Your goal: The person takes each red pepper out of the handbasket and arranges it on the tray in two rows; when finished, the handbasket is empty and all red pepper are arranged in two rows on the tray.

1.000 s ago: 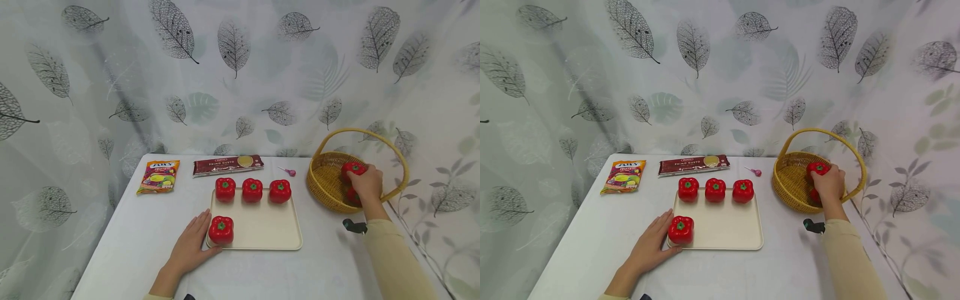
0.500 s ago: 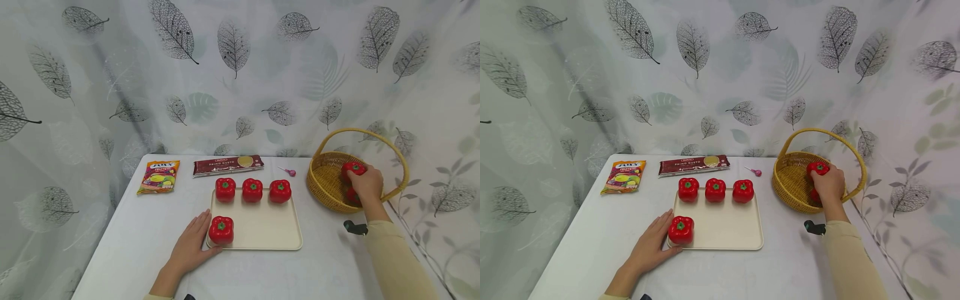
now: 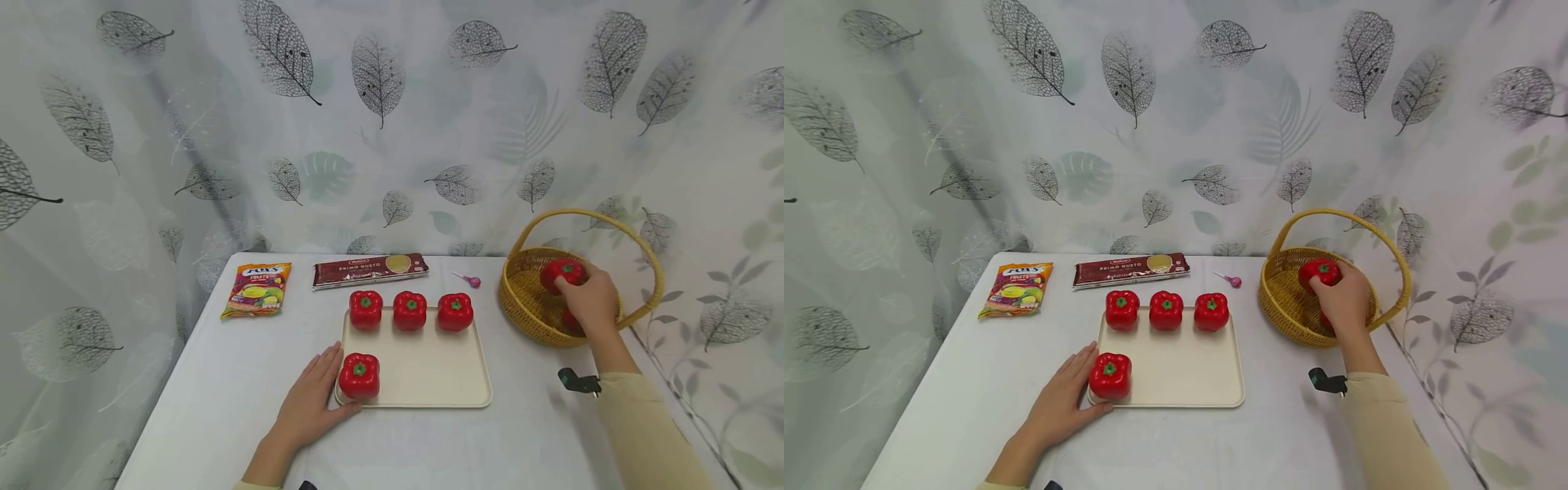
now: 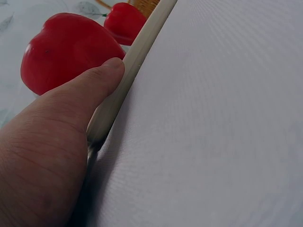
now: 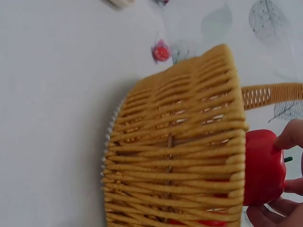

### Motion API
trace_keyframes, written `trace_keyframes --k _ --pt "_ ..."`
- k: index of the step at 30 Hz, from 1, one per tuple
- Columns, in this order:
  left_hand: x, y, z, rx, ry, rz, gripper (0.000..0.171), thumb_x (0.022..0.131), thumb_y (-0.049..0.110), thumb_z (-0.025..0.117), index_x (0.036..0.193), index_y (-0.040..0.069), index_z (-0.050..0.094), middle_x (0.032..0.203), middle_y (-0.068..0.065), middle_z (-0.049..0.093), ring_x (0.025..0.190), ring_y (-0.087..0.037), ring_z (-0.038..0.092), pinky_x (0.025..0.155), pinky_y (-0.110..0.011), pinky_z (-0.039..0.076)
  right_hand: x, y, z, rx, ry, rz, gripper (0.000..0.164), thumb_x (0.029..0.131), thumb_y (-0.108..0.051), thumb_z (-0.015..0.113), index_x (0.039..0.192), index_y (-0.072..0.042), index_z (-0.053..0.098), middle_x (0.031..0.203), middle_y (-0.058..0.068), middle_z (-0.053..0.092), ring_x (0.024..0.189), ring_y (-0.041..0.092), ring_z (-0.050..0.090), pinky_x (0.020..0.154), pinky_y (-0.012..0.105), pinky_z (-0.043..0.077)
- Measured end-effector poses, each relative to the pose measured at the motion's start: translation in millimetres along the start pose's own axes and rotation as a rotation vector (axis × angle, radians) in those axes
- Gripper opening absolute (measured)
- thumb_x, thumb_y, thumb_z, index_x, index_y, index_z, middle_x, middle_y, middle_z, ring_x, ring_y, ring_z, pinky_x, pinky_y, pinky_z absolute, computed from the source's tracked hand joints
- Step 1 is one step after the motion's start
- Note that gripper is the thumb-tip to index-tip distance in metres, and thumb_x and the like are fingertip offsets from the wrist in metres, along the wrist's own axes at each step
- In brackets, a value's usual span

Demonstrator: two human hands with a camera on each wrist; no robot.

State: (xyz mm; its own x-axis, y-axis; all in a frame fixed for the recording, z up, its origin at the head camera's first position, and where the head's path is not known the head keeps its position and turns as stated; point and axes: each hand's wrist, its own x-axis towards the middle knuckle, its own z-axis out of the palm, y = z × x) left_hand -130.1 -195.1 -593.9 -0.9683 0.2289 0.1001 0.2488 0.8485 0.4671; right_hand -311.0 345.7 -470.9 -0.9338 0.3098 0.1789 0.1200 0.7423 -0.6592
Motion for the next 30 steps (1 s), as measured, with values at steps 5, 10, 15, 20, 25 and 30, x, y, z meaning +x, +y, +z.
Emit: trace_keyframes --k 5,10,15,20,25,30 --pt "-0.6 0.3 0.6 -0.001 0.020 0.012 0.115 0.085 0.078 0.074 0.173 0.016 0.031 0.176 0.000 0.032 0.163 -0.019 0.025 0.130 -0.046 0.025 -13.4 -11.1 -0.1 0.039 0.020 -0.078 0.072 0.102 -0.028 0.067 0.160 0.008 0.045 0.151 0.036 0.054 0.137 0.053 0.052 0.113 0.069 0.045" --pt "-0.9 0.6 1.5 0.001 0.046 0.027 0.116 0.084 0.076 0.077 0.171 0.014 0.035 0.175 -0.002 0.035 0.162 -0.021 0.028 0.130 -0.049 0.028 -25.2 -24.5 -1.8 0.078 0.021 -0.101 0.069 0.102 -0.028 0.068 0.160 0.003 0.048 0.148 0.033 0.058 0.134 0.050 0.056 0.112 0.066 0.048" --pt "-0.6 0.3 2.3 0.014 0.064 0.037 0.115 0.083 0.075 0.078 0.171 0.014 0.036 0.175 -0.002 0.035 0.162 -0.021 0.029 0.129 -0.051 0.030 -36.3 -34.5 -5.1 0.100 0.001 -0.125 0.068 0.103 -0.030 0.069 0.161 0.000 0.049 0.149 0.031 0.057 0.134 0.049 0.056 0.109 0.066 0.051" --pt "-0.9 0.4 0.9 0.014 0.053 0.033 0.115 0.084 0.076 0.078 0.171 0.014 0.035 0.175 -0.002 0.035 0.162 -0.021 0.029 0.129 -0.050 0.030 -47.3 -42.4 -6.5 0.127 -0.021 -0.162 0.067 0.104 -0.031 0.070 0.162 -0.003 0.049 0.152 0.027 0.055 0.135 0.046 0.057 0.107 0.064 0.053" --pt "-0.9 0.3 -1.2 -0.001 0.019 0.011 0.116 0.084 0.076 0.077 0.173 0.016 0.031 0.177 0.000 0.031 0.163 -0.018 0.025 0.130 -0.046 0.024 -56.3 -52.0 -4.8 0.166 -0.012 -0.231 0.061 0.103 -0.027 0.072 0.158 -0.004 0.055 0.149 0.024 0.058 0.131 0.042 0.061 0.107 0.041 0.057" --pt "-0.3 -0.2 -1.5 -0.006 0.015 0.014 0.116 0.084 0.078 0.076 0.173 0.017 0.031 0.177 0.000 0.031 0.163 -0.018 0.025 0.130 -0.047 0.024 -65.2 -59.4 -0.9 0.158 -0.013 -0.271 0.059 0.102 -0.024 0.074 0.156 -0.006 0.058 0.148 0.020 0.061 0.132 0.039 0.061 0.106 0.028 0.055"
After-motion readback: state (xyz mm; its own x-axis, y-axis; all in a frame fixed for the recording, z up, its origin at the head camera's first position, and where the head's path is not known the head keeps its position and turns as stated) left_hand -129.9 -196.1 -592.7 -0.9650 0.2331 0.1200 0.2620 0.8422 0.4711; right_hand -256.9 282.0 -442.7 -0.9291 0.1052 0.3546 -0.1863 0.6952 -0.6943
